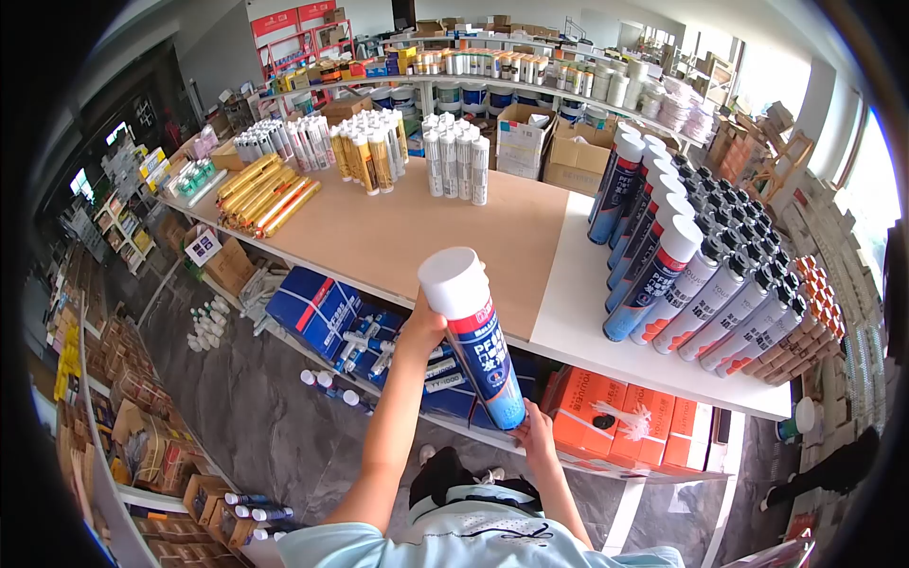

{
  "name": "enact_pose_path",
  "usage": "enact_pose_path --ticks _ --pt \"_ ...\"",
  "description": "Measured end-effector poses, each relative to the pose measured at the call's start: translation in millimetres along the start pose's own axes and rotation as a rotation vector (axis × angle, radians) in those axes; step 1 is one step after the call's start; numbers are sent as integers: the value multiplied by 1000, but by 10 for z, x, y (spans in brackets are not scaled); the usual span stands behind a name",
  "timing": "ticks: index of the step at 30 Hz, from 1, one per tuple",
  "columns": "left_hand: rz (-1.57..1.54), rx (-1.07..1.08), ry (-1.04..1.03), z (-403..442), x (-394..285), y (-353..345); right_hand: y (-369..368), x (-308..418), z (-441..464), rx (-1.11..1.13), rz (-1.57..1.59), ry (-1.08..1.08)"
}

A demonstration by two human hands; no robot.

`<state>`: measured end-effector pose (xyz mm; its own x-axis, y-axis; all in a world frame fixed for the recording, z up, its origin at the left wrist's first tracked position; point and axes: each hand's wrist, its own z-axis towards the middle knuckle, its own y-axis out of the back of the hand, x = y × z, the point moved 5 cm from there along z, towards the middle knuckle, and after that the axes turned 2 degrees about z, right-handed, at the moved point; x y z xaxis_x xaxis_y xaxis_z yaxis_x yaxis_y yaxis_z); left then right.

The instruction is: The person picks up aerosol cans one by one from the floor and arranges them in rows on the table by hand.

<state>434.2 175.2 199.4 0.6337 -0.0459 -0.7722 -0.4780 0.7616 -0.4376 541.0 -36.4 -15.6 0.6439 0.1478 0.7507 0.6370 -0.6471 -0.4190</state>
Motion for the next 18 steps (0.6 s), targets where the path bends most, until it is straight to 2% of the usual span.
enact_pose_path --ticks 1,3,4,9,12,15,18 --pt "-151 7 -33 43 91 -54 10 95 -73 13 10 9" --pt "-526 242 -127 266 317 -54 -2 218 -162 104 72 10" --pt "-639 275 -129 362 352 -107 10 210 -150 125 103 17" --pt "-740 421 -100 588 401 -235 -97 253 -266 43 153 82" --pt "-817 366 -96 656 373 -305 -9 369 -295 60 197 57" --pt "-873 190 -56 698 334 -369 -24 523 -333 87 237 28" --pt "-381 -26 -51 709 246 -373 -54 640 -285 81 160 81"
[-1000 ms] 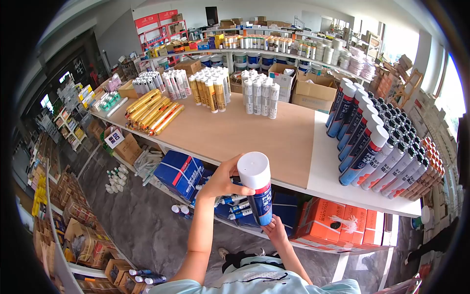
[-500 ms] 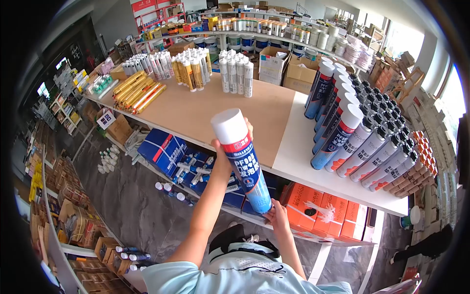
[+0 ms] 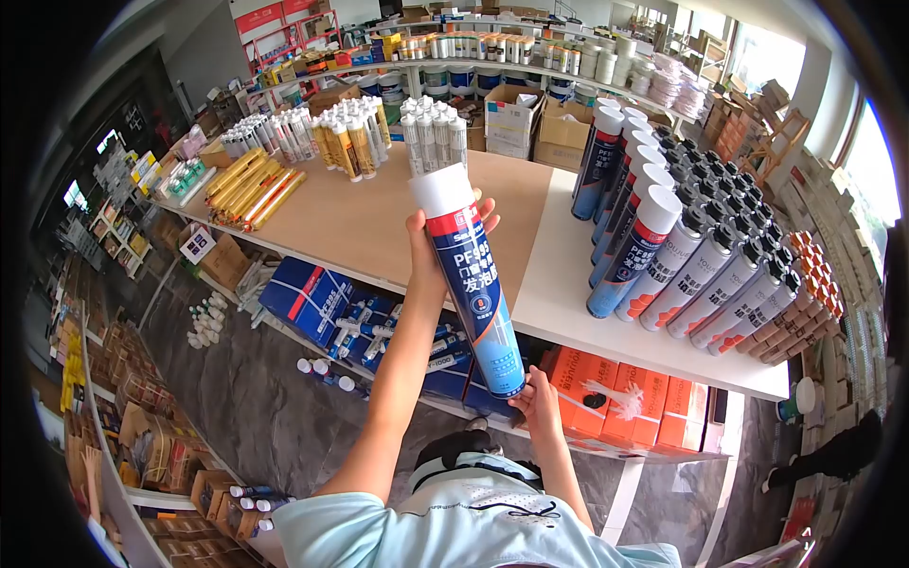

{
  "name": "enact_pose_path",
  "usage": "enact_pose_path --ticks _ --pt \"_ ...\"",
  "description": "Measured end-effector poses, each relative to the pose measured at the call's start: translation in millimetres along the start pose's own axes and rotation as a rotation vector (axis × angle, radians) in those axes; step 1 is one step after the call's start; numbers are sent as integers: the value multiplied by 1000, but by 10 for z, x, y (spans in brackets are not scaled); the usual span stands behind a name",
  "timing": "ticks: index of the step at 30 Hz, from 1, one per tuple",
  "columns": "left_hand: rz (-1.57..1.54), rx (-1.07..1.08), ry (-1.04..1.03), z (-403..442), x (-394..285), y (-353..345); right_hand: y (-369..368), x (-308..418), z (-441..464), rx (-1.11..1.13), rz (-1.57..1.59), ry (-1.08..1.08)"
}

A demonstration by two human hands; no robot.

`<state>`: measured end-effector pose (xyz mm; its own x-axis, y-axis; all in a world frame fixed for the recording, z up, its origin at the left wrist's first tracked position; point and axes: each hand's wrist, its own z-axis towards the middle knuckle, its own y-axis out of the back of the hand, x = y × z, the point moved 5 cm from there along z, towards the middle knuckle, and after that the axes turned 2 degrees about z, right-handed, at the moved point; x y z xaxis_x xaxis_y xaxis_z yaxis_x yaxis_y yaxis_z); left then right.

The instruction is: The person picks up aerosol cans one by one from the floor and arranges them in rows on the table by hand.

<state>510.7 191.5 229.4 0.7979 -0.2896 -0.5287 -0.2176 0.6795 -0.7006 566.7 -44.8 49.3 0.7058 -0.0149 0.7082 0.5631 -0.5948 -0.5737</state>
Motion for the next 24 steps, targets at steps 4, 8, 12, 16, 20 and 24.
enact_pose_path --ticks 4,8,12,16,20,24 --pt "475 -101 21 -6 -126 -252 -67 -20 210 -44 31 -48" --pt "670 -252 -199 2 -278 -571 -52 105 440 77 104 -76" --pt "809 -227 -213 137 -321 -633 -108 182 595 213 285 -169" --pt "840 -90 -54 278 -270 -569 -128 117 689 258 409 -270" --pt "471 203 172 407 -27 -436 -84 23 745 243 599 -418" --pt "300 310 167 482 157 -394 -34 -139 771 382 713 -513"
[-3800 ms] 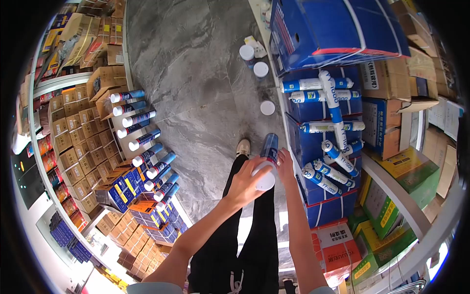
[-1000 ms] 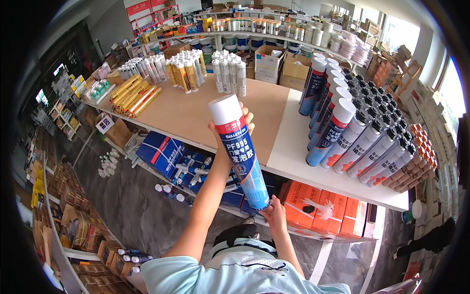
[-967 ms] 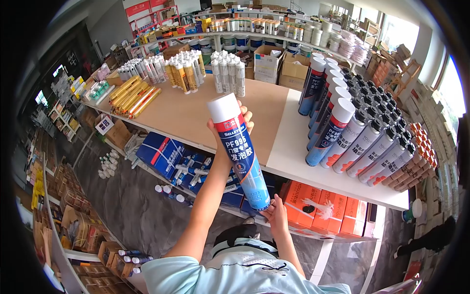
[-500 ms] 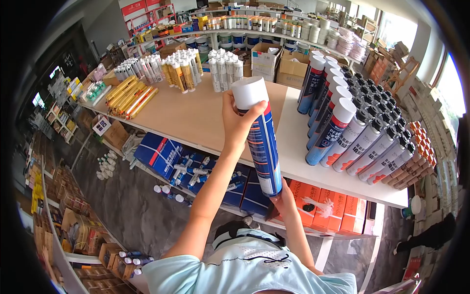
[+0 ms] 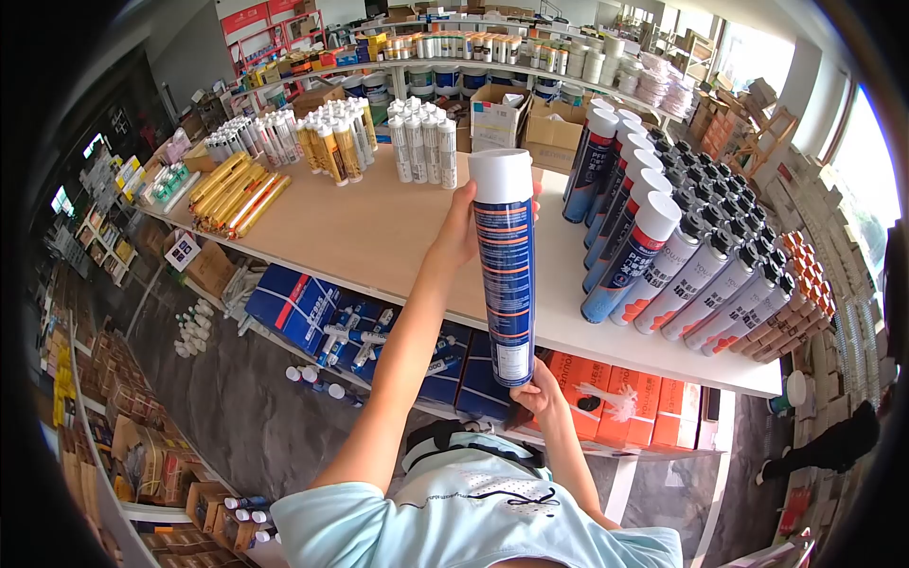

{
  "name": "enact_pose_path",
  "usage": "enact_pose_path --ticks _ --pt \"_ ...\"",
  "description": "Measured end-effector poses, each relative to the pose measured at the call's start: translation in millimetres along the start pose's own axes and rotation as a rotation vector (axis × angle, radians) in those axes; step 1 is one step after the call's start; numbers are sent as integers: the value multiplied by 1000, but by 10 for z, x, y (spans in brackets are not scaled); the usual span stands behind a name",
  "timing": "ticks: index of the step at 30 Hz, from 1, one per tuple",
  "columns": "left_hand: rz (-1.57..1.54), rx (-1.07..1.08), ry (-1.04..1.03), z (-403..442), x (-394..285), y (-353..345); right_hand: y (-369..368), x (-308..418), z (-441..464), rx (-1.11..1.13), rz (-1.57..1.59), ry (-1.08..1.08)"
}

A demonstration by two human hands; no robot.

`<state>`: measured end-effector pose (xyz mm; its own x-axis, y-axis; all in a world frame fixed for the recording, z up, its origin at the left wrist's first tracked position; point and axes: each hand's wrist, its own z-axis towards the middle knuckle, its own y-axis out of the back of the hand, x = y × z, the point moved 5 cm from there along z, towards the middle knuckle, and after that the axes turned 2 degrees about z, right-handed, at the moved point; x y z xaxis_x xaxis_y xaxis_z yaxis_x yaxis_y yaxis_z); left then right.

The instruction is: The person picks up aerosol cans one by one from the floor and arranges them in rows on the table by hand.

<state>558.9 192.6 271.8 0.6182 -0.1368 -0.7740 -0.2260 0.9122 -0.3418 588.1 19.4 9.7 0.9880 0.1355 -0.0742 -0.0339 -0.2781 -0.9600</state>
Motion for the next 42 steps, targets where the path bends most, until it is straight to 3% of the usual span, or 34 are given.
enact_pose_path --ticks 3,5,9,10,13,19,30,32,33,35,36,40,42 --pt "-11 -23 -28 35 143 74 -100 -111 -54 -188 -1 -47" --pt "131 -197 37 25 283 203 -110 -162 -6 -240 31 0" --pt "186 -316 -119 -78 58 62 -98 -55 87 -114 -141 133" --pt "155 -336 -142 -85 36 54 -168 -31 56 -190 -266 200" --pt "214 -427 -145 -88 8 113 -155 -5 85 -109 -277 220" --pt "192 -483 -111 -74 24 230 -74 -55 144 -167 -178 219" --pt "133 -408 -78 -194 -94 405 -80 -110 356 -243 -328 217" --pt "133 -386 -76 -228 -115 445 21 -95 495 49 -312 118" --pt "117 -361 -72 -227 -131 454 -116 -147 474 51 -312 116" --pt "104 -333 -75 -220 -182 466 -424 -299 389 -187 -589 23" --pt "79 -293 -65 -221 -202 435 -459 -347 428 -125 -536 -89" --pt "-24 -163 -75 -206 -241 365 -487 -425 448 -125 -371 -132" --pt "-111 -17 -125 -175 -286 319 -462 -433 498 90 -159 -128"
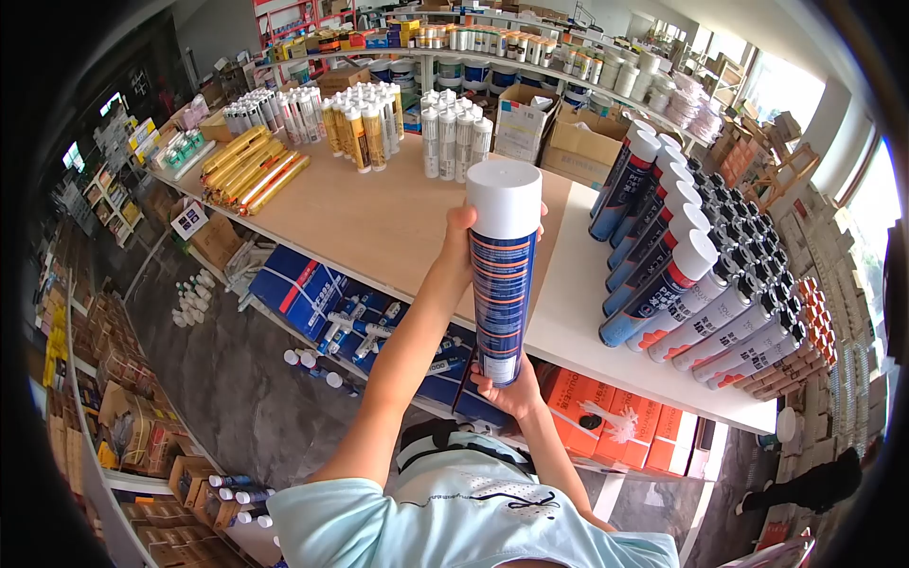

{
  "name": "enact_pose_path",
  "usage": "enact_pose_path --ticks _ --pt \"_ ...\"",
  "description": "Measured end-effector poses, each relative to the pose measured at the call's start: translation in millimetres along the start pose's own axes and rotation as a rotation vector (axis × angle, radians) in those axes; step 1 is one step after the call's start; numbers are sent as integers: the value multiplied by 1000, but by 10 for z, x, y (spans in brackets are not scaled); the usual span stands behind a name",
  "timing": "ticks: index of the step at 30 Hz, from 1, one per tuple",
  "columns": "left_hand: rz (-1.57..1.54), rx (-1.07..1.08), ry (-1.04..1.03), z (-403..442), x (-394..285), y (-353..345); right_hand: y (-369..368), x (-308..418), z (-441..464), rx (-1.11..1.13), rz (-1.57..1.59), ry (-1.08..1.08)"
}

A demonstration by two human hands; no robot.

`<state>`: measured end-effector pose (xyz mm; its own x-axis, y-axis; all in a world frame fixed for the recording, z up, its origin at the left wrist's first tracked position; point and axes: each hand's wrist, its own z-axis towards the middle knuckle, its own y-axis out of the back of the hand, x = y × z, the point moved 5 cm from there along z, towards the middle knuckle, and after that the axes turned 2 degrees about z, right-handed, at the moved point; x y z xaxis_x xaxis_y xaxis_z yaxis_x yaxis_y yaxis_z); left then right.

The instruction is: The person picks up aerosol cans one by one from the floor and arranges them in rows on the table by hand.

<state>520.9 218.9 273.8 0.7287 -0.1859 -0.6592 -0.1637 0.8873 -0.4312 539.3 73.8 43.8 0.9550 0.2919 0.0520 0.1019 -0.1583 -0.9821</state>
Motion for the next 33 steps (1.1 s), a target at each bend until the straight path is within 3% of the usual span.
enact_pose_path --ticks 5,7,9,11,12,13,15,18,19,22,23,25,26,29,33 --pt "152 25 66 -39 -152 -43 -110 117 -33 -24 -78 283" --pt "582 -85 106 -147 -149 -30 -151 227 -44 17 -124 412" --pt "688 -83 136 -286 19 -109 -282 300 -100 -36 -138 535" --pt "1070 -156 -44 -376 55 -282 -278 413 -129 -80 -178 677" --pt "1100 -176 -66 -414 137 -296 -257 449 -153 -81 -172 691" --pt "919 -272 6 -463 258 -285 -230 527 -209 -129 -267 782" --pt "951 -418 -80 -469 296 -267 -186 643 -298 -185 -357 883" --pt "666 -409 -21 -394 376 -128 -221 826 -478 -286 -646 1118" --pt "609 -396 -36 -368 408 -63 -242 835 -525 -291 -644 1126" --pt "524 -319 8 -254 412 -54 -254 809 -515 -245 -614 832" --pt "493 -283 29 -203 395 -73 -258 814 -534 -251 -608 842" --pt "449 -127 54 -92 348 -121 -351 675 -434 -12 -530 566" --pt "424 -112 35 -63 359 -126 -365 631 -405 1 -509 519" --pt "360 -55 11 -36 447 -109 -430 485 -335 -60 -418 470" --pt "372 -17 54 -150 498 -71 -336 500 -282 -25 -496 614"
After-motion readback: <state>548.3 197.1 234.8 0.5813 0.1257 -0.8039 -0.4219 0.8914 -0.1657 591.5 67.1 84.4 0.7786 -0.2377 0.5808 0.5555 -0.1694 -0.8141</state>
